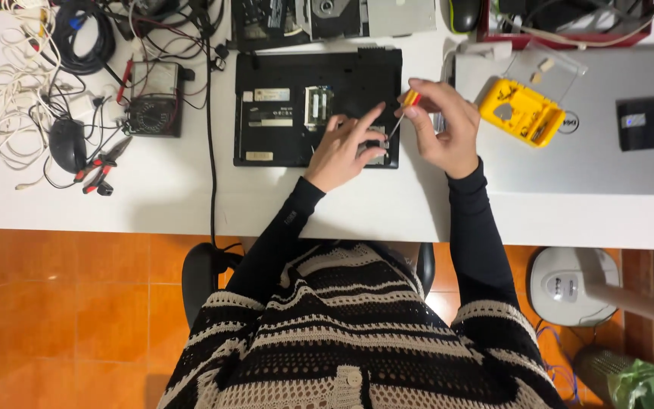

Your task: The person places a hard drive into an open laptop casing and secures it by hand. They then pick up a screwdriver from a yellow tool case and use it to drive screws into the hard drive bracket.

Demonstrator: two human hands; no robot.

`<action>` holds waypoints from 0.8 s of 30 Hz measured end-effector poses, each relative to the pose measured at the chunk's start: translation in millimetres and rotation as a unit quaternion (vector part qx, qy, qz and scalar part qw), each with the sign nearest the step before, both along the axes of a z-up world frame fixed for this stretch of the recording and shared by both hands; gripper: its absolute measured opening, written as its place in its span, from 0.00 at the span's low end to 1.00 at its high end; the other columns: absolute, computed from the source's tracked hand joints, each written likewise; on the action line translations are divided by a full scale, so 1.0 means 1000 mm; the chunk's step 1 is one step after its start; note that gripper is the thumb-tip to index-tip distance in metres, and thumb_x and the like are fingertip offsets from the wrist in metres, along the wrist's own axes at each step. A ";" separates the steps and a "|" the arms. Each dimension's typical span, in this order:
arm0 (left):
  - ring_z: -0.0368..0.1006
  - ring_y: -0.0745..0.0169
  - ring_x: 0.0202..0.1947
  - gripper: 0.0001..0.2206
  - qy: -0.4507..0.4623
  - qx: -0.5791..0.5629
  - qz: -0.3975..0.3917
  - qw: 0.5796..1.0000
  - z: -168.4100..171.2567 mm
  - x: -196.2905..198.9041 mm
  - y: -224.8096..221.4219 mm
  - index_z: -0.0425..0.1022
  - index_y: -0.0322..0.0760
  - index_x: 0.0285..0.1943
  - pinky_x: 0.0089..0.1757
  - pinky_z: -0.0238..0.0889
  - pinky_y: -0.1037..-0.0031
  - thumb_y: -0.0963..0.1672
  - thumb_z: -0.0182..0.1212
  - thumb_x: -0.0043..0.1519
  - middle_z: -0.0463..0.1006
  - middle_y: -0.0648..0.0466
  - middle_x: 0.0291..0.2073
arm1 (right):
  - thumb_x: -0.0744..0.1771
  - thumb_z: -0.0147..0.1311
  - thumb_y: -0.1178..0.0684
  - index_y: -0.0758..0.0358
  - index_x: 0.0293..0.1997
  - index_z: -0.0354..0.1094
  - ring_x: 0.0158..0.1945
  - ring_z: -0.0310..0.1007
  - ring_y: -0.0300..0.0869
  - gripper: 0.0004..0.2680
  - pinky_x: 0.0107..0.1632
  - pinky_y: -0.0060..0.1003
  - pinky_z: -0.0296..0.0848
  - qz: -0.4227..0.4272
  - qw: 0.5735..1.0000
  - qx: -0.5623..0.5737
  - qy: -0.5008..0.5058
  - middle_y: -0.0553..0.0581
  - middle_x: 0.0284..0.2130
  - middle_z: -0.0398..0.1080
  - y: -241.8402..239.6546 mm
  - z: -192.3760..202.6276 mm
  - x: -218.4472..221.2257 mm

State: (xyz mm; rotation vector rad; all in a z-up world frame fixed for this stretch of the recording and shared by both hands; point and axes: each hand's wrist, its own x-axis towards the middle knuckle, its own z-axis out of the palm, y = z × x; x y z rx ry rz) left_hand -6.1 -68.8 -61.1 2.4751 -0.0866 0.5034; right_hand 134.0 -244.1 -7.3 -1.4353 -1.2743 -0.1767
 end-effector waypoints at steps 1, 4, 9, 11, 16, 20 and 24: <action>0.75 0.64 0.49 0.37 -0.002 0.000 0.002 1.000 0.000 -0.001 0.000 0.50 0.41 0.80 0.61 0.54 0.64 0.49 0.68 0.65 0.85 0.64 0.45 | 0.73 0.56 0.64 0.69 0.63 0.65 0.45 0.83 0.47 0.11 0.48 0.34 0.81 0.002 1.000 0.000 -0.002 0.65 0.46 0.76 0.001 0.002 -0.002; 0.74 0.63 0.48 0.35 0.013 -0.003 -0.004 1.000 -0.001 -0.004 0.000 0.51 0.41 0.79 0.60 0.55 0.66 0.49 0.67 0.65 0.85 0.64 0.45 | 0.72 0.58 0.64 0.69 0.63 0.65 0.44 0.82 0.47 0.12 0.47 0.33 0.80 -0.019 0.999 -0.011 0.031 0.64 0.43 0.74 0.003 0.002 -0.008; 0.74 0.65 0.48 0.33 0.003 -0.010 -0.009 1.000 -0.001 -0.001 0.002 0.54 0.42 0.78 0.59 0.55 0.65 0.49 0.65 0.66 0.85 0.64 0.45 | 0.68 0.66 0.64 0.68 0.61 0.67 0.41 0.78 0.44 0.15 0.44 0.34 0.78 -0.089 0.995 -0.025 -0.026 0.65 0.42 0.74 0.004 -0.002 -0.004; 0.74 0.65 0.49 0.33 -0.002 -0.006 -0.012 1.000 -0.003 -0.002 0.002 0.54 0.42 0.78 0.60 0.55 0.64 0.49 0.65 0.66 0.85 0.64 0.46 | 0.67 0.69 0.63 0.68 0.60 0.67 0.39 0.77 0.43 0.16 0.42 0.33 0.76 -0.106 0.994 -0.028 -0.023 0.65 0.41 0.74 0.002 -0.011 -0.002; 0.74 0.66 0.49 0.31 0.004 -0.013 -0.018 1.000 -0.008 -0.001 0.003 0.54 0.43 0.79 0.60 0.56 0.64 0.48 0.63 0.68 0.84 0.65 0.47 | 0.67 0.70 0.60 0.67 0.59 0.64 0.41 0.76 0.46 0.18 0.42 0.34 0.78 -0.105 0.994 0.005 0.000 0.65 0.41 0.72 -0.001 -0.018 -0.001; 0.74 0.65 0.50 0.34 -0.006 -0.011 -0.014 1.000 -0.007 0.000 0.003 0.55 0.42 0.78 0.61 0.54 0.61 0.52 0.65 0.65 0.84 0.63 0.47 | 0.71 0.53 0.60 0.64 0.67 0.57 0.48 0.79 0.52 0.15 0.47 0.42 0.83 -0.026 0.997 0.033 0.064 0.69 0.46 0.71 0.005 -0.019 -0.007; 0.74 0.60 0.51 0.39 0.030 -0.011 -0.029 0.999 -0.001 -0.001 0.002 0.57 0.42 0.77 0.60 0.54 0.58 0.56 0.67 0.60 0.82 0.60 0.47 | 0.73 0.46 0.64 0.64 0.68 0.54 0.47 0.80 0.51 0.15 0.47 0.46 0.82 -0.021 0.995 0.035 0.095 0.72 0.47 0.73 0.003 -0.028 -0.007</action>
